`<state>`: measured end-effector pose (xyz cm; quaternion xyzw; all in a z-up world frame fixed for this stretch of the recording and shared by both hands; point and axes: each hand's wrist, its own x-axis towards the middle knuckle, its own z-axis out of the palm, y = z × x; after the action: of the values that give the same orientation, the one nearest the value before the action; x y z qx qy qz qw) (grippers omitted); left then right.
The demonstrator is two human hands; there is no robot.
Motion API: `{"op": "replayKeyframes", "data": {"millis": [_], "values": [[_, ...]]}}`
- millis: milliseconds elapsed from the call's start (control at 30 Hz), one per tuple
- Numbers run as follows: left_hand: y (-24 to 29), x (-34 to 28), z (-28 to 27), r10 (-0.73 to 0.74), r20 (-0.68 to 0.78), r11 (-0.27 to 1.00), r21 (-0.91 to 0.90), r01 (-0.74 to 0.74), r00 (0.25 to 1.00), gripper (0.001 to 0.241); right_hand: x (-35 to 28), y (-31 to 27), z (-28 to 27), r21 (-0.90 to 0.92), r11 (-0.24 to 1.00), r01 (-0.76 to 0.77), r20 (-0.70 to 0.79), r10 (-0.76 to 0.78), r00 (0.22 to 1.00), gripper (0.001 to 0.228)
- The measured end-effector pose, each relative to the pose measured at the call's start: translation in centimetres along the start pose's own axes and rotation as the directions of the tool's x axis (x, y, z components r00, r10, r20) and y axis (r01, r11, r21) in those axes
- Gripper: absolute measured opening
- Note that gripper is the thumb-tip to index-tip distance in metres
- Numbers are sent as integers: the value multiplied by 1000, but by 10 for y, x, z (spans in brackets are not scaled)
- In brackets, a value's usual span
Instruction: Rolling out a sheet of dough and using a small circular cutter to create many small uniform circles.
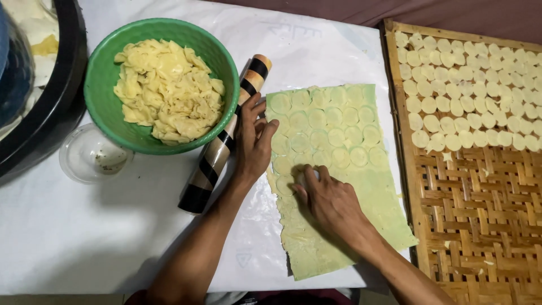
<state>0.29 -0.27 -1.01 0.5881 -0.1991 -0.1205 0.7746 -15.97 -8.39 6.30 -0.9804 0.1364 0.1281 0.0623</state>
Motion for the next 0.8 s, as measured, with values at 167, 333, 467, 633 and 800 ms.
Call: {"op": "replayKeyframes", "data": {"millis": [167, 333, 467, 633, 800], "values": [[-1, 1, 0, 2, -4, 1000, 0, -2, 1000, 60, -10, 47, 21, 205, 956, -209, 62, 200, 978, 46], [-1, 0, 1, -3, -2, 1000, -5, 3, 1000, 60, -21, 54, 25, 122, 965, -231, 3, 232, 973, 48], [0, 0, 0, 5, -7, 1000, -9, -5, 1000, 60, -17, 48, 28, 61, 977, -206, 16, 205, 979, 50], [-3, 1, 1, 3, -3, 1000, -16, -4, 1000, 60, -12, 18, 14, -15, 965, -262, -31, 261, 965, 52], [0, 0, 1, 32, 4, 999, -7, -32, 999, 59, -15, 39, 22, -95, 991, -91, -38, 87, 995, 48]]}}
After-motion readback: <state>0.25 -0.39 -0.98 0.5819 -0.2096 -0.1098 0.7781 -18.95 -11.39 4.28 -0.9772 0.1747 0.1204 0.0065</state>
